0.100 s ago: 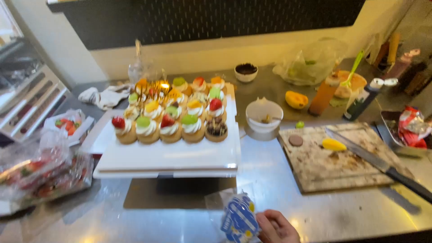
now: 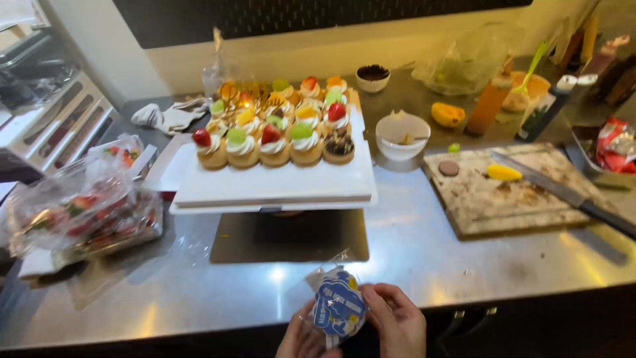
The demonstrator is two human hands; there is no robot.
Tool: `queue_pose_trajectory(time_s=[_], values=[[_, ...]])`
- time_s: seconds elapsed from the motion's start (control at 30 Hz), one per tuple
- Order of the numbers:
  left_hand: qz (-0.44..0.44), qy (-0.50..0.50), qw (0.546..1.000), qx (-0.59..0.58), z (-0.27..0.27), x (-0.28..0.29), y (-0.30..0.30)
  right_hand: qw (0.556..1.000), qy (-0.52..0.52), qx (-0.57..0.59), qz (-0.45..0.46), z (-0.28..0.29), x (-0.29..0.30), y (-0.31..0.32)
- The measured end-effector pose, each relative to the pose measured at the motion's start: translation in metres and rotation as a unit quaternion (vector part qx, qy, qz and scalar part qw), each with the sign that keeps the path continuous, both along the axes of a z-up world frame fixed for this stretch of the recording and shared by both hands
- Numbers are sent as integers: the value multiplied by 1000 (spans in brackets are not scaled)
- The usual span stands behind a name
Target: The person is decorating a set of cupcakes by peeling the backings off various small toppers and carefully placing them into the frosting.
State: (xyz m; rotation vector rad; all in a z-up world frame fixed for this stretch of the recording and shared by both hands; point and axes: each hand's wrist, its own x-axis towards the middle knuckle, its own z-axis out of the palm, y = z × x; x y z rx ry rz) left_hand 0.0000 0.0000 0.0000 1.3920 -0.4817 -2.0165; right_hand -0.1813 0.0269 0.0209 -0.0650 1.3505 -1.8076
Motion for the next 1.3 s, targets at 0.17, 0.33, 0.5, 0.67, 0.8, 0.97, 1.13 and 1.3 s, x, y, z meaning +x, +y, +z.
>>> queue_pose_trajectory(time_s=[0.17, 0.33, 0.5, 0.67, 0.8, 0.97, 1.13, 1.3], values=[[7, -40, 942, -333, 5, 52, 38, 949, 312, 43, 15, 4, 81, 52], [-116, -242, 816, -512, 34, 96, 56, 779, 623, 73, 24, 34, 124, 78], [-114, -286, 789, -531, 29, 104, 63, 891, 431, 78, 116, 51, 131, 76], [-85, -313, 725, -608, 1, 101, 54, 949, 291, 20, 121, 44, 135, 78], [-162, -380, 696, -587, -13, 92, 25, 976, 190, -10, 101, 61, 146, 61], [-201, -323, 733, -563, 18, 96, -26, 993, 64, -60, 79, 49, 135, -17], [-367, -236, 769, -467, 50, 94, -69, 989, -79, -108, -60, 29, 82, -77], [-243, -151, 908, -307, 34, 84, -104, 994, 74, -72, 44, 58, 68, -77]])
